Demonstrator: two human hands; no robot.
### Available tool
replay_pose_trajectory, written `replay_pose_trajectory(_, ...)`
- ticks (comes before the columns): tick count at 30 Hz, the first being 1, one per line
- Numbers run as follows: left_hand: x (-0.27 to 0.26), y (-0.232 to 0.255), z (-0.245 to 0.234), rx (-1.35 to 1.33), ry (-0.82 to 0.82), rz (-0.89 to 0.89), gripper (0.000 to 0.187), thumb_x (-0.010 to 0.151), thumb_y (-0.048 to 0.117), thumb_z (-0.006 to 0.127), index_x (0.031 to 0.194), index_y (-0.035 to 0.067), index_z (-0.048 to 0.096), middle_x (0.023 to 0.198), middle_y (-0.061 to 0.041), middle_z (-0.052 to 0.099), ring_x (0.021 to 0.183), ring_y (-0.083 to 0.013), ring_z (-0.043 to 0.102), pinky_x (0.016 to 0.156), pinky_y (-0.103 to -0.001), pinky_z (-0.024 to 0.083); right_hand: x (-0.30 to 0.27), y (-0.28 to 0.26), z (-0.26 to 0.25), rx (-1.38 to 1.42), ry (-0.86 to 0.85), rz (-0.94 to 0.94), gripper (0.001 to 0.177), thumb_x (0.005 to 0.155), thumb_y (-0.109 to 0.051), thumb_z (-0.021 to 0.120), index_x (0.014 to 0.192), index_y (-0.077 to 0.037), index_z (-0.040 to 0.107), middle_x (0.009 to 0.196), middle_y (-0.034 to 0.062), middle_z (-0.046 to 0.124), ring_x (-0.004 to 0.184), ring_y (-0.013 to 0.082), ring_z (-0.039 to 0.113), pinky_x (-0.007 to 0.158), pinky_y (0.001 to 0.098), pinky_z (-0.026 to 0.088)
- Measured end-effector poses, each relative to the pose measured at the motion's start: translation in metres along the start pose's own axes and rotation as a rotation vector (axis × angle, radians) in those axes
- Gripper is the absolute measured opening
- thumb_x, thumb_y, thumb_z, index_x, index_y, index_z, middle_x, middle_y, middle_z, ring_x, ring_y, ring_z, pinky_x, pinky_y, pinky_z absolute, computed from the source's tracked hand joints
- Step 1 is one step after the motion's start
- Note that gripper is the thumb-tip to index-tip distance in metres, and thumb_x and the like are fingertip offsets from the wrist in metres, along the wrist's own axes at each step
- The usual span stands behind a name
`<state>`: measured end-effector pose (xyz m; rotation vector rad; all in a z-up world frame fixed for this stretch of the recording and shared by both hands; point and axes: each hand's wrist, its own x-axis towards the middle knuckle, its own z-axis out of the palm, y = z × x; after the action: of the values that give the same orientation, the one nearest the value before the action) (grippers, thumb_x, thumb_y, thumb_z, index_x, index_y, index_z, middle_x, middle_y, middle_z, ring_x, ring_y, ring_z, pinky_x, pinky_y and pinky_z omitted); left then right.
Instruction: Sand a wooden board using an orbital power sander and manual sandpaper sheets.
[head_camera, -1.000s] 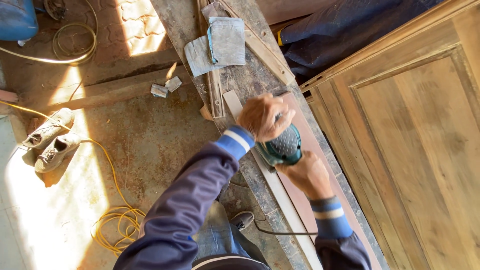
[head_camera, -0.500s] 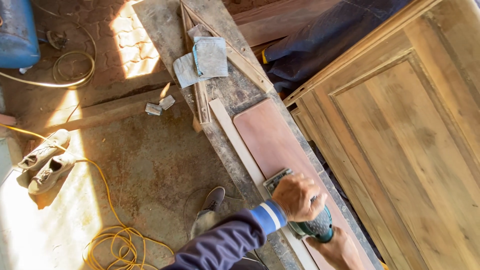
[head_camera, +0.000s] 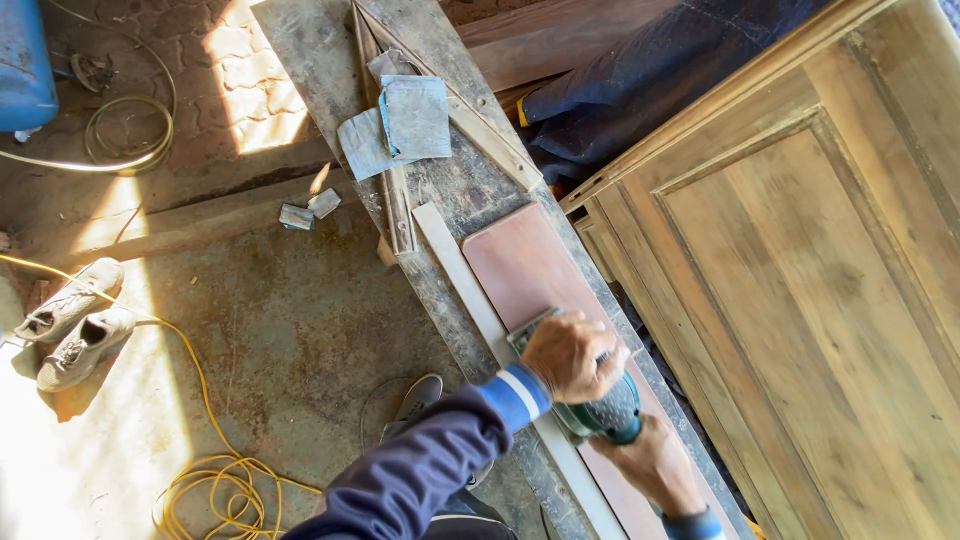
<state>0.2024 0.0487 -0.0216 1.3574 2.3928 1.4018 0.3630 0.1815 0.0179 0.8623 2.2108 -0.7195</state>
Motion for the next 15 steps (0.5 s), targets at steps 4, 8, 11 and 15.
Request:
replay_pose_trajectory(4,0.02,-0.051,-0.035,0.007,0.074,0.02,0.039,0.103,0.034,0.046,0.07,0.016,0.06,0.061,-0.003,0.06,0.051,-0.0169,0.052,0.053,-0.037,0.048,0.019,-0.07,-0.017,0.011,0.035,-0.098,0.031,0.074,-0.031,0.081,0.093,-0.008,0.077,0.072,0.0099,0.079,0.059,0.0201,0.074,0.063,0.0352,0.064)
replay_pose_trajectory(8,0.045,-0.091,-0.081,0.065,0.052,-0.015,0.04,0.101,0.036,0.046,0.072,0.014,0.065,0.062,-0.006,0.063,0.052,-0.0191,0.055,0.048,-0.038,0.049,0.038,-0.138,-0.032,-0.011,0.123,-0.129,0.034,0.069,-0.034,0.084,0.087,-0.005,0.078,0.069,0.0122,0.076,0.059,0.0229,0.073,0.064,0.039,0.061)
replay_pose_trajectory(11,0.061,-0.121,-0.111,0.102,0.08,0.01,0.039,0.101,0.036,0.048,0.077,0.012,0.068,0.068,-0.008,0.067,0.06,-0.0224,0.062,0.054,-0.04,0.053,0.057,-0.176,-0.036,-0.014,0.141,-0.134,0.036,0.068,-0.036,0.084,0.088,-0.006,0.078,0.07,0.0135,0.076,0.06,0.0254,0.074,0.066,0.0407,0.061)
replay_pose_trajectory(15,0.082,-0.147,-0.147,0.103,0.02,-0.023,0.039,0.101,0.035,0.053,0.077,0.011,0.07,0.073,-0.012,0.071,0.069,-0.0267,0.07,0.066,-0.043,0.057,0.066,-0.225,-0.047,-0.015,0.193,-0.145,0.042,0.067,-0.04,0.084,0.09,-0.006,0.079,0.075,0.0171,0.076,0.066,0.0297,0.075,0.069,0.0443,0.06)
